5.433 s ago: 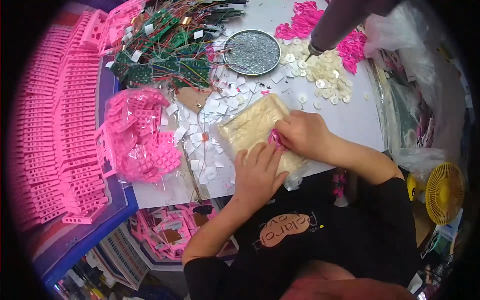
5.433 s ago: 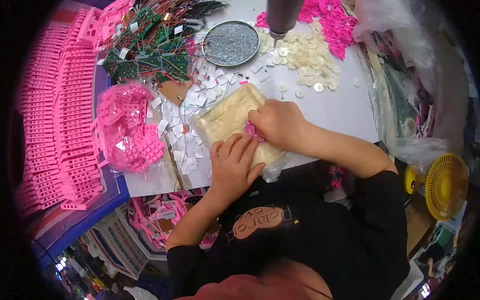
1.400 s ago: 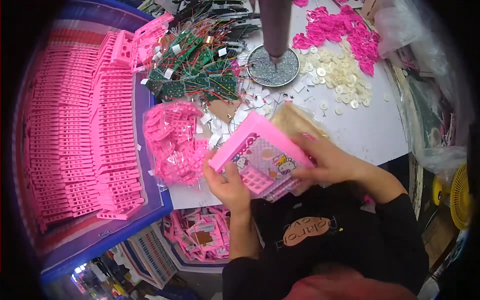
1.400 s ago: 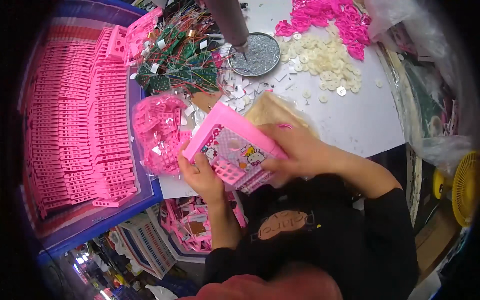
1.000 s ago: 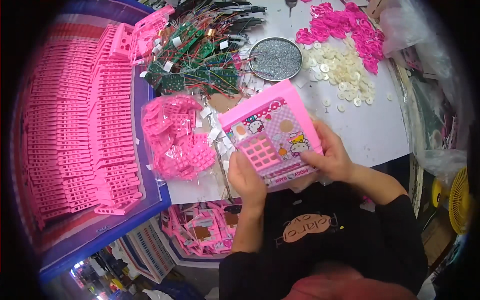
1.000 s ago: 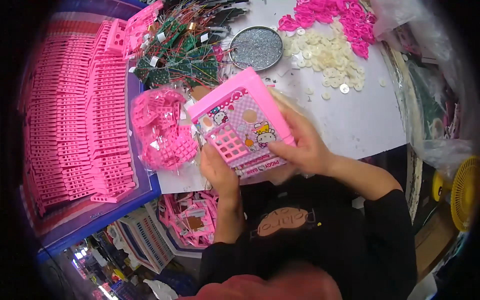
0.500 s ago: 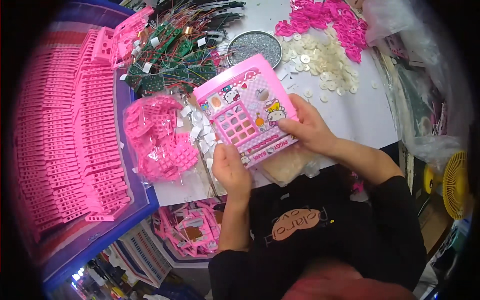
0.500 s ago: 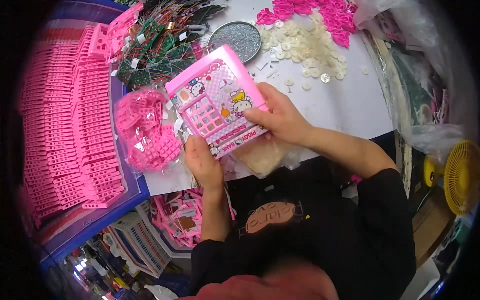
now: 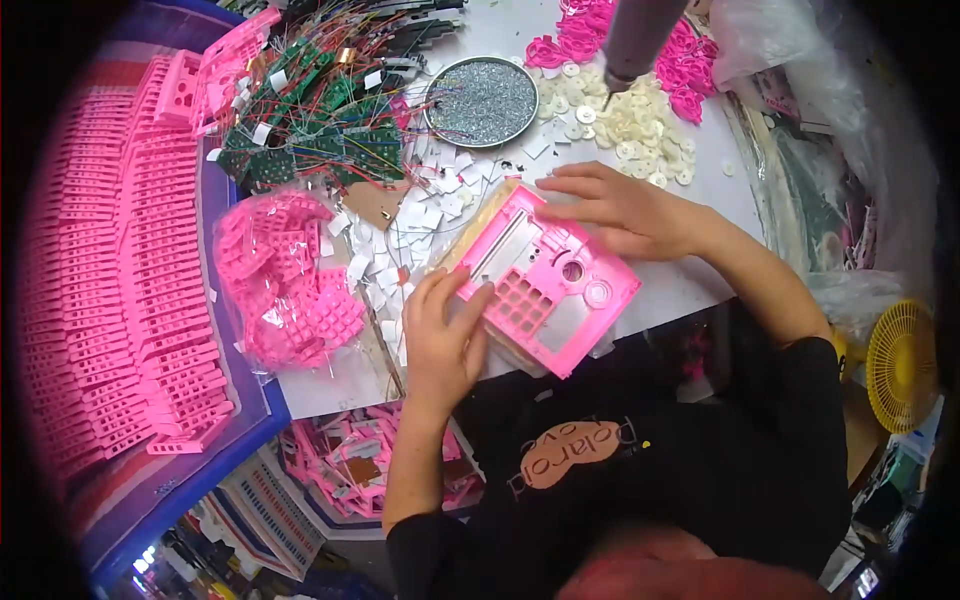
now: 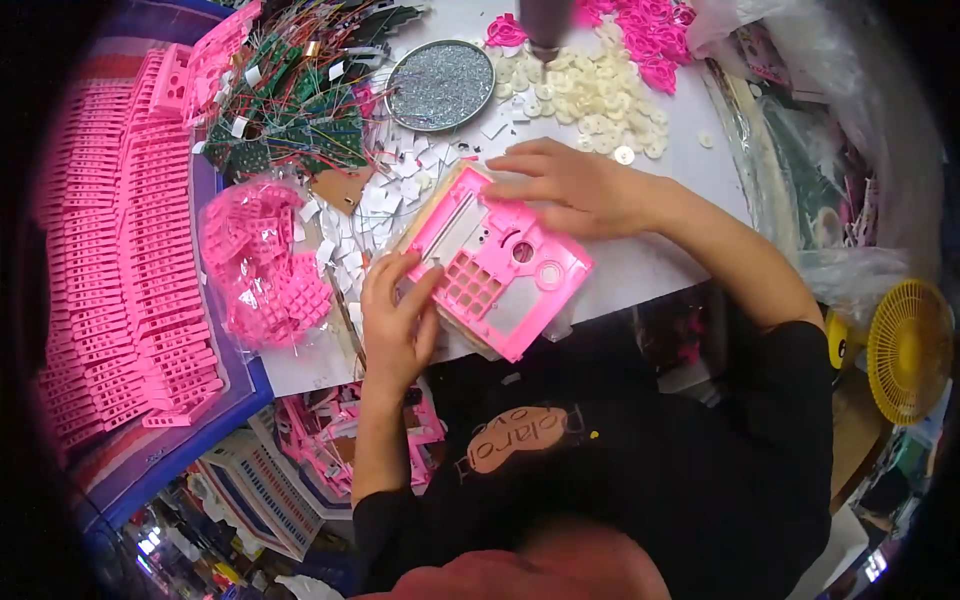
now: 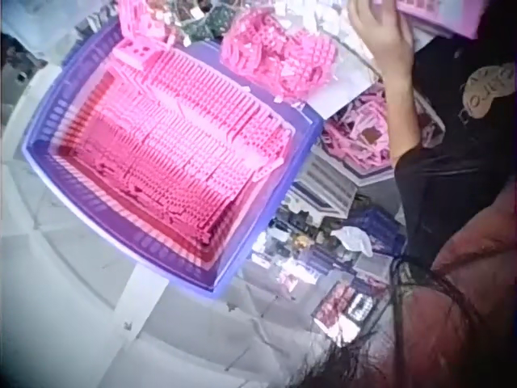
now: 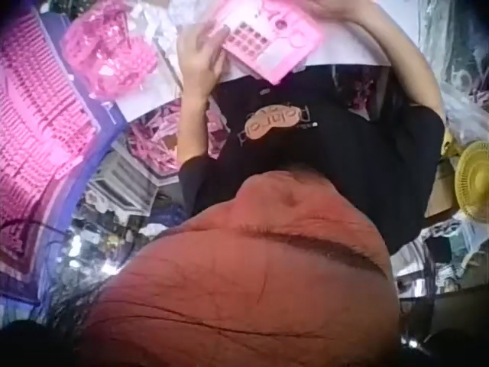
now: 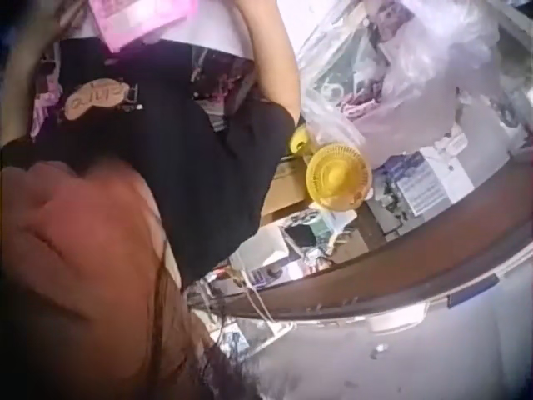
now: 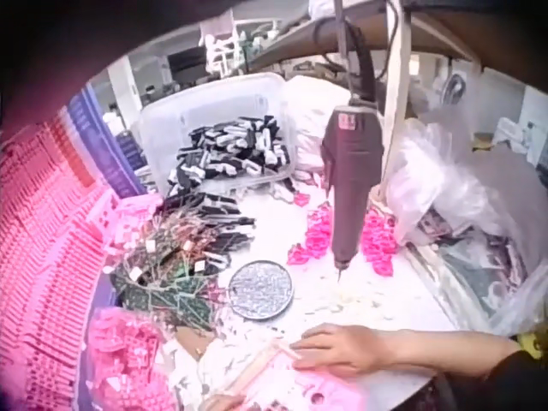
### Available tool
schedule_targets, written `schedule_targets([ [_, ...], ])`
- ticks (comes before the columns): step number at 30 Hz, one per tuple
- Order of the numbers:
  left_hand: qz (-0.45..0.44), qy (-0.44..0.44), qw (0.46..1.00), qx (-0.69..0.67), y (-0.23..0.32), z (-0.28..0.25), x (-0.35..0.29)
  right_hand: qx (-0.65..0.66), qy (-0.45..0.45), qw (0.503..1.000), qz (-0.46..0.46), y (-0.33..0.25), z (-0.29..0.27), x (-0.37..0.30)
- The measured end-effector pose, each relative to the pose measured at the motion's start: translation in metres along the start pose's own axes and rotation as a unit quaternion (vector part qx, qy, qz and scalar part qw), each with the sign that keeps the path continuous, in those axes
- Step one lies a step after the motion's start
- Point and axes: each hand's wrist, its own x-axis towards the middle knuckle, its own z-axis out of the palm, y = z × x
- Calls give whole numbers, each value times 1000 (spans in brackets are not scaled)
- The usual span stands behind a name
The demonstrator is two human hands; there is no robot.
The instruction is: The user is assembling a pink plastic toy bank, installing an electronic board and wiring, and applying hot glue.
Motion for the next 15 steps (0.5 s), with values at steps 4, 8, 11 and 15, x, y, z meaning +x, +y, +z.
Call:
schedule_targets([
  [4,-15,2,1000,23,1,-5,2,-137,38,990,16,-19,10,16],
  [8,-52,11,997,54,6,-2,-1,-147,-20,987,69,-28,12,17],
  [11,-16,31,998,-61,37,11,-2,-94,-56,989,98,-33,24,19],
  [15,37,-90,995,-22,47,23,4,-122,27,981,147,-58,42,4],
])
